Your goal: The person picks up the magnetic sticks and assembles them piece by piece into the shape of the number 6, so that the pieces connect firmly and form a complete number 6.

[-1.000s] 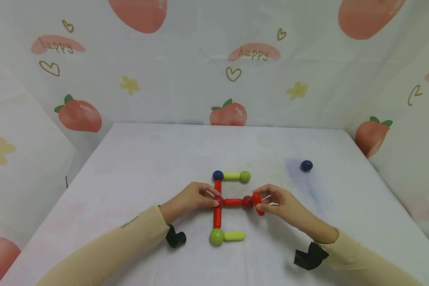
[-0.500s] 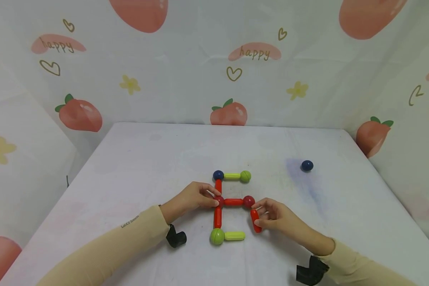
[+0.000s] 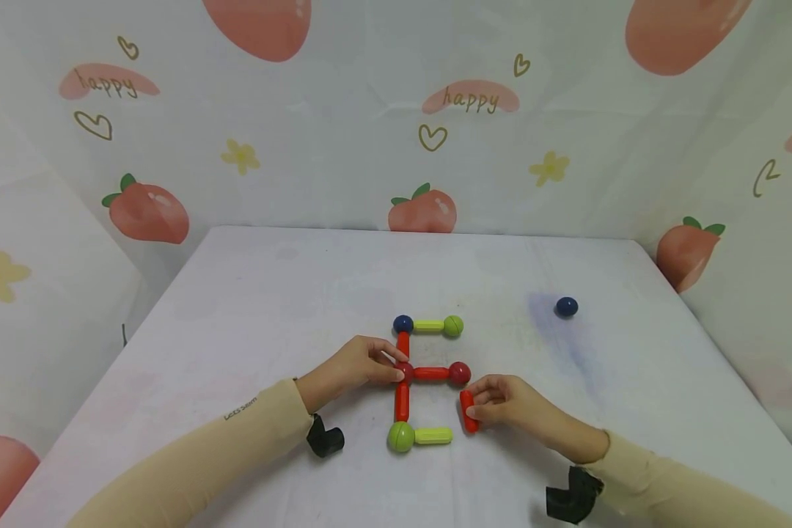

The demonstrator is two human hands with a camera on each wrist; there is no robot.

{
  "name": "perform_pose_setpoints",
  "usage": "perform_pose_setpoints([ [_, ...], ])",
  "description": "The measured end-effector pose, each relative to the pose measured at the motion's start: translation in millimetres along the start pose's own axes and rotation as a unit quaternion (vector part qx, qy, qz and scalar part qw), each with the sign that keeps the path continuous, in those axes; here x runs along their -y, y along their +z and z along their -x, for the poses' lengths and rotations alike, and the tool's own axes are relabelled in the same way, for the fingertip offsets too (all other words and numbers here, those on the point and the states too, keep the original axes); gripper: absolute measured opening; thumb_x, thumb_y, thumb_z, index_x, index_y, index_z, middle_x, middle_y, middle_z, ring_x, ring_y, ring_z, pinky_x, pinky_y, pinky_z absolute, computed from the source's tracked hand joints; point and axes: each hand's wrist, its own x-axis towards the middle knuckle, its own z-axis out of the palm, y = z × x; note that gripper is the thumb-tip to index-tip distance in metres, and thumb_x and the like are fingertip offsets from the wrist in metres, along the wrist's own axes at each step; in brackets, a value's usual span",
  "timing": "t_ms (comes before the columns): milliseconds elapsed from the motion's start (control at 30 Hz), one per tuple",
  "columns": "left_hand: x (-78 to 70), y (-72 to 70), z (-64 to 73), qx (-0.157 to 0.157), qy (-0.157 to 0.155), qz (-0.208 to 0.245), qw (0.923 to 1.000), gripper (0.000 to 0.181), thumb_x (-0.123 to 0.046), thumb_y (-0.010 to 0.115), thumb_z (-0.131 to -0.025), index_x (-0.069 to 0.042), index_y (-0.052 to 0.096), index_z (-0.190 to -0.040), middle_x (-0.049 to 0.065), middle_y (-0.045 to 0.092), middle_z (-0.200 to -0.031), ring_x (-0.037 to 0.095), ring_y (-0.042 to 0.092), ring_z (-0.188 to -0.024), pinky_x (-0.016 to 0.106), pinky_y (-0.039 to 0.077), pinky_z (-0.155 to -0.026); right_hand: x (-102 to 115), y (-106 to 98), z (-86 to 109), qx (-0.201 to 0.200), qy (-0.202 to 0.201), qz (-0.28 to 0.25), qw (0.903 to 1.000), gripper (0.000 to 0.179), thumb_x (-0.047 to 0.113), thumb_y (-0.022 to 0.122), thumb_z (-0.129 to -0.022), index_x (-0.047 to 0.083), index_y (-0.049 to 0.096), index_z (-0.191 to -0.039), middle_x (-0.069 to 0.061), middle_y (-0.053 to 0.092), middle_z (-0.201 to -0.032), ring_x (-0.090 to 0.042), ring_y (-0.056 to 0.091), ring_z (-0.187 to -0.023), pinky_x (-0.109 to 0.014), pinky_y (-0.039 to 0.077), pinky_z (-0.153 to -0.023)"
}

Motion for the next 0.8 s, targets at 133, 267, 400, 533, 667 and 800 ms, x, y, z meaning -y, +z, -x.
perform_pose_setpoints([
  [133, -0.2, 0.0, 0.5, 0.001, -0.002, 0.004, 1.0000, 0.025, -0.008, 0.075, -0.082, -0.006, 0.072, -0.107, 0.007, 0.066, -0.085, 0.012, 0.062, -0.073, 0.023, 0.054, -0.070, 2, -1, -3.1, 0.008, 0.025, -0.014, 0.9995, 0.031, 0.007, 0.066, -0.088, -0.010, 0.057, -0.112, -0.001, 0.065, -0.084, -0.010, 0.062, -0.076, -0.024, 0.056, -0.072],
  [267, 0.3, 0.5, 0.5, -0.002, -0.004, 0.002, 1.0000, 0.024, -0.008, 0.076, -0.082, -0.007, 0.073, -0.106, 0.006, 0.067, -0.085, 0.013, 0.062, -0.074, 0.023, 0.053, -0.069, 6, -3, -5.3, 0.013, 0.054, -0.034, 0.9979, 0.030, 0.007, 0.066, -0.088, -0.009, 0.058, -0.112, -0.001, 0.066, -0.084, -0.010, 0.063, -0.078, -0.028, 0.057, -0.077],
  [400, 1.0, 0.2, 0.0, -0.002, 0.000, -0.002, 1.0000, 0.024, -0.008, 0.075, -0.082, -0.008, 0.073, -0.105, 0.005, 0.067, -0.084, 0.013, 0.061, -0.074, 0.022, 0.052, -0.068, 9, -3, -7.2, 0.010, 0.075, -0.050, 0.9959, 0.030, 0.006, 0.066, -0.088, -0.010, 0.057, -0.112, -0.001, 0.067, -0.085, -0.011, 0.065, -0.079, -0.031, 0.058, -0.079],
  [533, 1.2, -0.4, 0.4, 0.001, 0.006, 0.000, 1.0000, 0.025, -0.007, 0.075, -0.082, -0.006, 0.072, -0.106, 0.006, 0.067, -0.083, 0.012, 0.061, -0.074, 0.022, 0.051, -0.068, 12, -3, -8.7, 0.002, 0.089, -0.059, 0.9943, 0.030, 0.004, 0.067, -0.088, -0.010, 0.057, -0.113, -0.002, 0.068, -0.086, -0.012, 0.066, -0.081, -0.033, 0.058, -0.079],
  [667, 0.4, -0.1, 0.9, 0.001, 0.007, 0.000, 1.0000, 0.025, -0.006, 0.075, -0.082, -0.006, 0.072, -0.106, 0.006, 0.067, -0.082, 0.012, 0.061, -0.073, 0.022, 0.052, -0.068, 14, -3, -9.3, -0.005, 0.097, -0.059, 0.9935, 0.029, 0.004, 0.067, -0.088, -0.010, 0.057, -0.112, -0.002, 0.068, -0.086, -0.012, 0.065, -0.081, -0.032, 0.058, -0.079],
  [800, -0.4, -0.3, 1.4, 0.000, 0.005, 0.001, 1.0000, 0.025, -0.007, 0.075, -0.082, -0.006, 0.072, -0.106, 0.006, 0.067, -0.083, 0.012, 0.061, -0.073, 0.022, 0.052, -0.069, 16, -2, -9.6, -0.012, 0.101, -0.059, 0.9931, 0.028, 0.003, 0.067, -0.088, -0.009, 0.058, -0.111, -0.002, 0.068, -0.086, -0.012, 0.066, -0.081, -0.032, 0.058, -0.078],
])
